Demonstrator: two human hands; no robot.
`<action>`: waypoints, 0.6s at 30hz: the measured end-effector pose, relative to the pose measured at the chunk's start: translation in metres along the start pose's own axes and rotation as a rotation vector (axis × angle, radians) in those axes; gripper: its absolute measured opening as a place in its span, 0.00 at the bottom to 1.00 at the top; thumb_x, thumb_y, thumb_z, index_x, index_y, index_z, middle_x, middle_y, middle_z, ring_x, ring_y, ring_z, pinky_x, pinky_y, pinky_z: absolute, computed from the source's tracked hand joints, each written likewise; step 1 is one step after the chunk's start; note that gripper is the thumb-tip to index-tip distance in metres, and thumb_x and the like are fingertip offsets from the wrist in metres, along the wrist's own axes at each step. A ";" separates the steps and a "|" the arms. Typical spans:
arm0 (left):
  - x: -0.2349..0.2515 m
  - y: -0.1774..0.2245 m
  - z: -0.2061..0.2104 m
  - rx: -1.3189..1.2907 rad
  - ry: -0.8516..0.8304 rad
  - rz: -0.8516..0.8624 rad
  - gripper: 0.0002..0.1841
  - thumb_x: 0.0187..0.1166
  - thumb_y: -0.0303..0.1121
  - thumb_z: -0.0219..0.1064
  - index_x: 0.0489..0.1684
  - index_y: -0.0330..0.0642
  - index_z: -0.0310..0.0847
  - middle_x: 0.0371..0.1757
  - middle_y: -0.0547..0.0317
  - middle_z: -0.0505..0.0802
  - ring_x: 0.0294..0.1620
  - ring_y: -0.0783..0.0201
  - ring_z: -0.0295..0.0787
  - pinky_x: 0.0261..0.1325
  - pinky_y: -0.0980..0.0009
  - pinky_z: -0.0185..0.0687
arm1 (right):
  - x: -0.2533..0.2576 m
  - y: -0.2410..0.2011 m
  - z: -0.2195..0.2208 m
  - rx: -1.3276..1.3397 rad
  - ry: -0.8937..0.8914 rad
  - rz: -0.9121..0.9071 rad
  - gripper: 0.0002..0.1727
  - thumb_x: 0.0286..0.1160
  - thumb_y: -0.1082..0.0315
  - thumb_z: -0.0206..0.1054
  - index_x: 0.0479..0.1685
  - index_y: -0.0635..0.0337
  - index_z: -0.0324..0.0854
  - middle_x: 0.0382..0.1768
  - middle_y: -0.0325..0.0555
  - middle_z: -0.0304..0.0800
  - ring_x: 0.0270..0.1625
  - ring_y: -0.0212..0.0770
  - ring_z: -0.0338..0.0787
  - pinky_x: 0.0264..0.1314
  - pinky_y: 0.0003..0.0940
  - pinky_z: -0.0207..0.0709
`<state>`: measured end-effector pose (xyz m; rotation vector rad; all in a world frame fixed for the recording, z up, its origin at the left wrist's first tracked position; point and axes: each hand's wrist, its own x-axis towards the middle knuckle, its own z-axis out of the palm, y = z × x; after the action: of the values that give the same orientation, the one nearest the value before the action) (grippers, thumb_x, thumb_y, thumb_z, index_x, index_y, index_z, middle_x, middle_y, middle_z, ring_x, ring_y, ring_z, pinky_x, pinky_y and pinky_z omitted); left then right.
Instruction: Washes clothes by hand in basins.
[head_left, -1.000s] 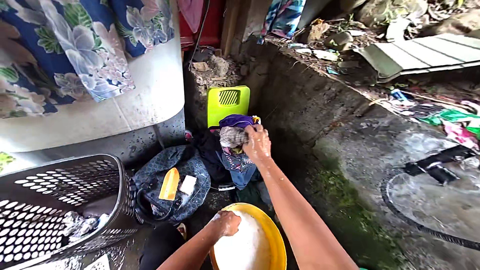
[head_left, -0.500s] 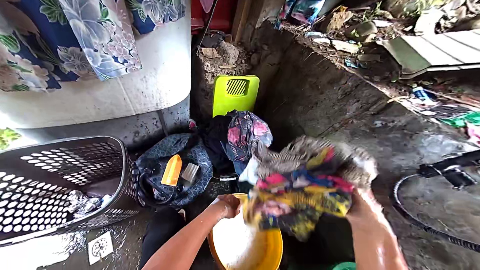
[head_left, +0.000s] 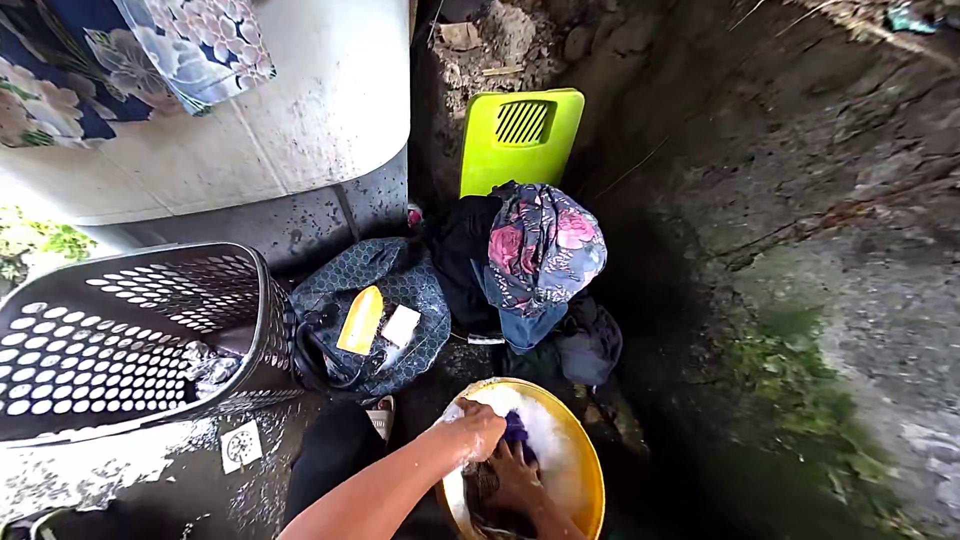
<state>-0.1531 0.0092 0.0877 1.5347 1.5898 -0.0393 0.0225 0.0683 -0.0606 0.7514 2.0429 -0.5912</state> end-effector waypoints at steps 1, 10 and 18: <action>-0.001 0.001 0.001 -0.011 -0.007 0.006 0.16 0.88 0.31 0.59 0.66 0.32 0.81 0.66 0.32 0.87 0.73 0.35 0.80 0.74 0.34 0.70 | 0.011 0.002 0.003 -0.012 -0.016 0.004 0.60 0.55 0.47 0.85 0.95 0.37 0.52 0.93 0.66 0.41 0.91 0.79 0.41 0.76 0.87 0.51; 0.003 -0.006 -0.009 -0.083 -0.024 0.007 0.17 0.87 0.32 0.60 0.67 0.33 0.81 0.64 0.33 0.87 0.70 0.35 0.82 0.72 0.35 0.72 | -0.002 0.005 0.015 0.644 -0.008 0.376 0.26 0.85 0.69 0.62 0.75 0.82 0.69 0.77 0.75 0.72 0.84 0.62 0.71 0.87 0.53 0.60; -0.020 -0.058 -0.044 -0.064 0.633 -0.274 0.18 0.80 0.36 0.68 0.65 0.42 0.87 0.74 0.39 0.84 0.80 0.38 0.74 0.79 0.38 0.65 | -0.027 0.004 -0.008 0.690 0.098 0.192 0.22 0.90 0.70 0.54 0.74 0.79 0.72 0.74 0.71 0.78 0.79 0.60 0.78 0.85 0.48 0.66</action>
<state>-0.2283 0.0060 0.0948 1.3358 2.2649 0.3761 0.0326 0.0685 -0.0342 1.3781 1.8155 -1.1855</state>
